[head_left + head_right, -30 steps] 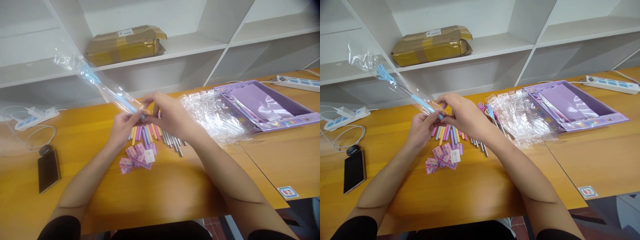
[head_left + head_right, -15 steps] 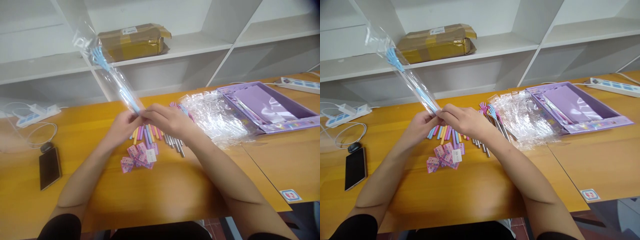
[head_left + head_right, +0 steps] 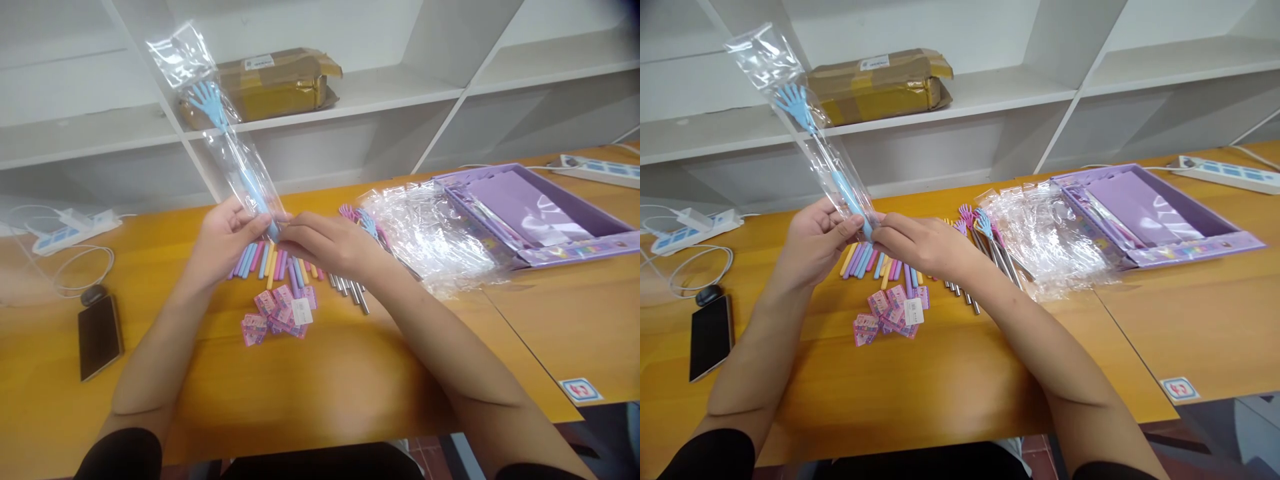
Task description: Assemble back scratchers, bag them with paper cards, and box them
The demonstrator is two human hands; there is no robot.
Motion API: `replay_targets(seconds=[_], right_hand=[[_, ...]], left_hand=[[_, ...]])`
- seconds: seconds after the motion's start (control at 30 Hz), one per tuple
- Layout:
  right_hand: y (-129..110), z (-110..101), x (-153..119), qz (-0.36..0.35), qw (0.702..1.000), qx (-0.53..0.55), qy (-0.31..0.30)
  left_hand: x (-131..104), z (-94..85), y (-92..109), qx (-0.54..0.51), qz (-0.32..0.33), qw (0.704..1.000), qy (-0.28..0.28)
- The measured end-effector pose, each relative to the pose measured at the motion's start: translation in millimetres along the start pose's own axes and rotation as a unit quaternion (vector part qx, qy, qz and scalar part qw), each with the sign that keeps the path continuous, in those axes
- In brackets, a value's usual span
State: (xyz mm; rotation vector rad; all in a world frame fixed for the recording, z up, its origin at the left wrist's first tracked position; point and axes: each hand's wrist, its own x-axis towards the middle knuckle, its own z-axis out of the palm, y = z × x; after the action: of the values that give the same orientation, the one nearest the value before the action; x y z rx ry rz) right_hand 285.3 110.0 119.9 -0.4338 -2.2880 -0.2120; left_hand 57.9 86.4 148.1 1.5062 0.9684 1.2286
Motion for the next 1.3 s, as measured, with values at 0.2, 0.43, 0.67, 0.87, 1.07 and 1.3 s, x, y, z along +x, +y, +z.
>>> replay_targets(seconds=[0.2, 0.43, 0.67, 0.87, 1.07, 1.3], right_hand=[[-1, 6, 0, -0.002, 0.999, -0.045, 0.026], [-3, 4, 1, 0.016, 0.999, -0.031, 0.013], [-4, 2, -1, 0.016, 0.999, 0.048, 0.007], [-5, 6, 2, 0.012, 0.999, 0.042, 0.025], [4, -16, 5, 0.053, 0.993, 0.091, -0.043], [17, -29, 2, 0.057, 0.994, 0.080, -0.051]], left_hand=[[-1, -1.3, 3, 0.023, -0.003, 1.000, 0.009], [-1, 1.0, 3, 0.019, -0.009, 1.000, -0.002], [-2, -0.3, 8, 0.011, -0.014, 1.000, -0.013], [-3, 2.4, 5, 0.007, -0.004, 1.000, 0.000], [0, 1.7, 5, 0.023, 0.019, 0.999, 0.044], [3, 1.7, 6, 0.014, -0.004, 0.998, 0.053]])
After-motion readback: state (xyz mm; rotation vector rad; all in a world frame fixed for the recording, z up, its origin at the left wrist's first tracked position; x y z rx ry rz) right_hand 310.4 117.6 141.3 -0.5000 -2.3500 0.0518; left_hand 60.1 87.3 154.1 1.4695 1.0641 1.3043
